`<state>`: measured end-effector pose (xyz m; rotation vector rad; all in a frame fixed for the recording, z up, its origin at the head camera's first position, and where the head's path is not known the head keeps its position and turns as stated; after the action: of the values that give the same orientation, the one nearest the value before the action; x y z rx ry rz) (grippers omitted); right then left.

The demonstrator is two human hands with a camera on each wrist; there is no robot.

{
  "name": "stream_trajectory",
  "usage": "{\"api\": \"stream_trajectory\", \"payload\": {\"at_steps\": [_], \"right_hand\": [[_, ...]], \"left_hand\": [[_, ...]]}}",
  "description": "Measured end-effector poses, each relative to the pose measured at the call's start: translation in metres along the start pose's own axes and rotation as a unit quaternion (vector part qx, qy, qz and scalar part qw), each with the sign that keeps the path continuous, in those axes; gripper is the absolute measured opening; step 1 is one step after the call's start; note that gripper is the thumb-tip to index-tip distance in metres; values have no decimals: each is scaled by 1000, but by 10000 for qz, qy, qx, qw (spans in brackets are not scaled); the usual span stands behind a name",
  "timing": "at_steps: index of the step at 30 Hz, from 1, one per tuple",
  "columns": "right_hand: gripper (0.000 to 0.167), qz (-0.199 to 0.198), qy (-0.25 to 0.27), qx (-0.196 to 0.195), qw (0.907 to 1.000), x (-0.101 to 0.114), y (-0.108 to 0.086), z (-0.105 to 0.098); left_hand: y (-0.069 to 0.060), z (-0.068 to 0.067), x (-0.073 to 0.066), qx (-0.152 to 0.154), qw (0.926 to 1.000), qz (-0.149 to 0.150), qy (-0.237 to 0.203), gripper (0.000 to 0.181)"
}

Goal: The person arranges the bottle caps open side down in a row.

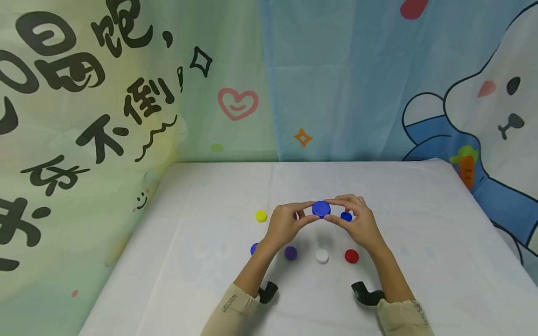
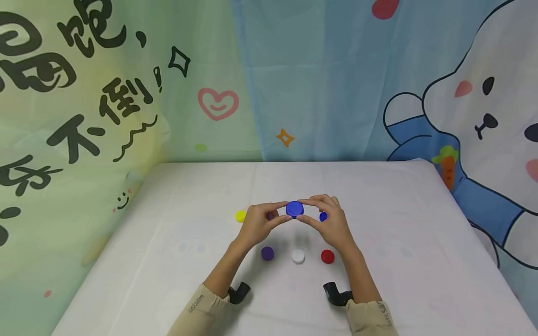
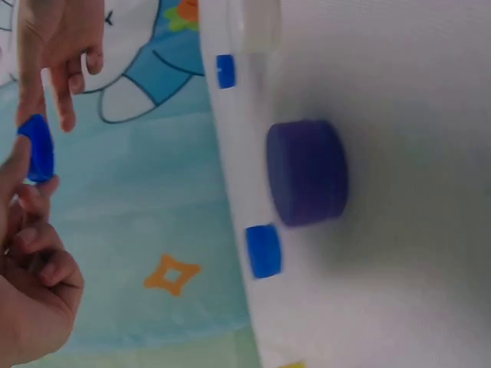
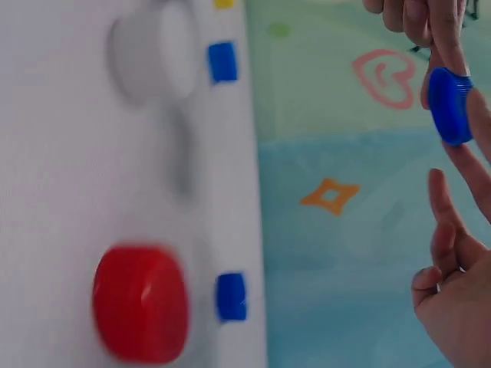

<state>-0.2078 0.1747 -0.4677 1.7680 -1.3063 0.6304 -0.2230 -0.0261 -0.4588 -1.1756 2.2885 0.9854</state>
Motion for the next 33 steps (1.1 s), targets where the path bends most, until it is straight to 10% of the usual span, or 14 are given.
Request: {"api": "stream_trajectory", "payload": {"at_steps": [6, 14, 22, 27, 33], "right_hand": [[44, 374, -624, 619, 9954, -38, 8, 8], [38, 202, -1441, 951, 9848, -62, 10, 20], [37, -57, -2046, 1058, 9731, -61, 19, 30], [39, 104, -2136, 1127, 9704, -61, 18, 33], [42, 304, -2043, 1054, 9727, -56, 17, 18]], "left_hand": [[12, 32, 13, 631, 9897, -811, 1001, 42], [24, 62, 15, 1354, 9464, -1632, 2435, 35], [29, 72, 15, 1596, 9128, -1810, 3293, 33], [28, 74, 12, 1657, 9048, -1745, 3513, 37], [37, 68, -2, 1651, 9182, -1797, 3119, 36]]}}
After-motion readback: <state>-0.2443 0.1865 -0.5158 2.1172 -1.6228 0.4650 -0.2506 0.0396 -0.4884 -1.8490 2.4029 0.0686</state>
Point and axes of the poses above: each hand's wrist, its own y-axis towards the middle knuckle, its own z-axis out of the palm, x = y × z, the point moved 1 cm from there along y, towards the middle knuckle, and after that the axes turned 1 degree about z, right-handed, at the moved point
